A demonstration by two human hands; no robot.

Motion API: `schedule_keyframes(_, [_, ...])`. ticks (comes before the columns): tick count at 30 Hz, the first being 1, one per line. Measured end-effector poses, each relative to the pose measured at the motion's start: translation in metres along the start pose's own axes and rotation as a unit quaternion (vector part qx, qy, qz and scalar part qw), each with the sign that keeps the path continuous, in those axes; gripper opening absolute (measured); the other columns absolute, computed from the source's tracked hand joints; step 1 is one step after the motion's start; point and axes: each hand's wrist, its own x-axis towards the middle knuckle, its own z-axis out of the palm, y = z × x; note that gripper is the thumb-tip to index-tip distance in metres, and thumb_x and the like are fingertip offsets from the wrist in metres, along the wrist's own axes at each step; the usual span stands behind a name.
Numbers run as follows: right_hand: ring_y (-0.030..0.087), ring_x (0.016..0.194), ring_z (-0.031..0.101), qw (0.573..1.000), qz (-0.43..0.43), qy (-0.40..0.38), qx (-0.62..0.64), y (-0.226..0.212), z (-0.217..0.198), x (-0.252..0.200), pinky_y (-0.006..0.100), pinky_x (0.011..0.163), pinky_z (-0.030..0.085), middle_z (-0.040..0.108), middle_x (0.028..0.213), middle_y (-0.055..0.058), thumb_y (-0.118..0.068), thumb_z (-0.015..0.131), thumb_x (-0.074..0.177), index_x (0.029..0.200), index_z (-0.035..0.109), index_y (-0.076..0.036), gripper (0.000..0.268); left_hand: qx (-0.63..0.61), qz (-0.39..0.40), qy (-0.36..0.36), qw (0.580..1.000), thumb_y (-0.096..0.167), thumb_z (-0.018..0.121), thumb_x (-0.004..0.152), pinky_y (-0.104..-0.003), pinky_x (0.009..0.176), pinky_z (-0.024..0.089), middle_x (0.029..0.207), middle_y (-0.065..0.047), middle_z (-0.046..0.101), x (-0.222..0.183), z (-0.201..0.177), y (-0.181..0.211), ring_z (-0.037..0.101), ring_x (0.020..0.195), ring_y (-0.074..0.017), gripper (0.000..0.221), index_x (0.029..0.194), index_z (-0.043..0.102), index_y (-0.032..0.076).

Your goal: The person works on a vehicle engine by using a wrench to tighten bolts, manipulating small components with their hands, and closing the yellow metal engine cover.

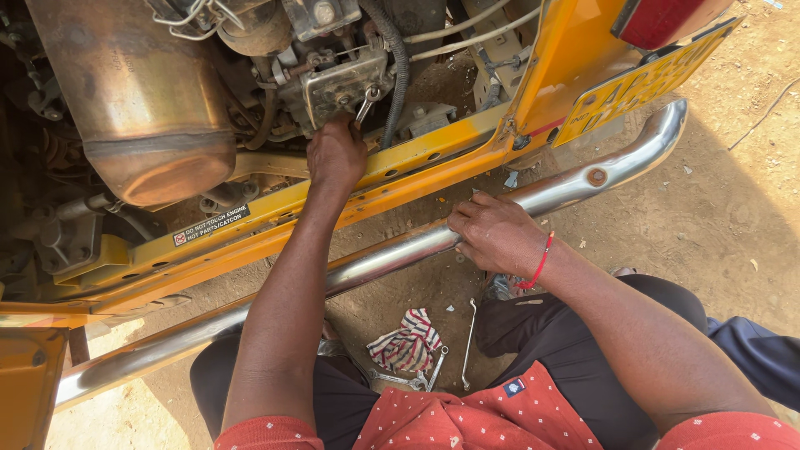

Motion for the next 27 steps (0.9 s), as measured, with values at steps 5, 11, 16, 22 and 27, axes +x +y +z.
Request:
schedule_keyframes(5, [0.032,0.108,0.06,0.999,0.011,-0.033,-0.001,-0.001,-0.003,0.005,0.045,0.092,0.053,0.066,0.109,0.009,-0.025,0.08,0.076,0.104,0.066,-0.007,0.037,0.064,0.056,0.086,0.993,0.002,0.066,0.089,-0.05,0.075,0.058,0.094,-0.022,0.074,-0.001,0.004,-0.007,0.073,0.086,-0.0382,0.014,0.101,0.073,0.002])
schedule_keyframes(11, [0.032,0.109,0.06,0.999,0.005,-0.052,0.002,0.0,-0.006,0.007,0.045,0.092,0.052,0.066,0.11,0.01,-0.024,0.08,0.075,0.106,0.065,-0.006,0.038,0.163,0.151,0.16,0.962,-0.001,0.071,0.082,-0.043,0.059,0.06,0.092,-0.021,0.074,0.0,0.002,-0.01,0.074,0.084,-0.0356,0.015,0.097,0.074,-0.001])
schedule_keyframes(16, [0.031,0.109,0.061,0.999,0.0,-0.051,0.014,0.0,-0.01,0.006,0.045,0.092,0.053,0.067,0.11,0.009,-0.021,0.079,0.075,0.105,0.066,-0.005,0.036,0.18,0.239,0.222,0.928,0.001,0.075,0.08,-0.044,0.06,0.061,0.089,-0.019,0.073,-0.002,-0.016,0.003,0.072,0.084,-0.0355,0.015,0.095,0.074,0.0])
schedule_keyframes(22, [0.031,0.11,0.06,0.999,0.003,-0.047,0.026,0.001,-0.011,-0.003,0.045,0.093,0.052,0.066,0.108,0.008,-0.02,0.08,0.074,0.105,0.067,-0.007,0.037,0.22,0.326,0.243,0.887,-0.009,0.07,0.08,-0.037,0.057,0.063,0.098,-0.019,0.071,0.013,-0.028,0.032,0.074,0.086,-0.0324,0.021,0.099,0.075,0.0])
schedule_keyframes(27, [0.031,0.112,0.06,0.998,-0.002,-0.051,0.027,0.001,-0.013,-0.005,0.045,0.096,0.051,0.066,0.11,0.008,-0.02,0.081,0.073,0.111,0.067,-0.006,0.043,0.212,0.371,0.226,0.875,-0.014,0.068,0.09,-0.032,0.052,0.063,0.109,-0.021,0.069,0.031,-0.004,0.053,0.076,0.08,-0.0255,0.026,0.111,0.072,0.0])
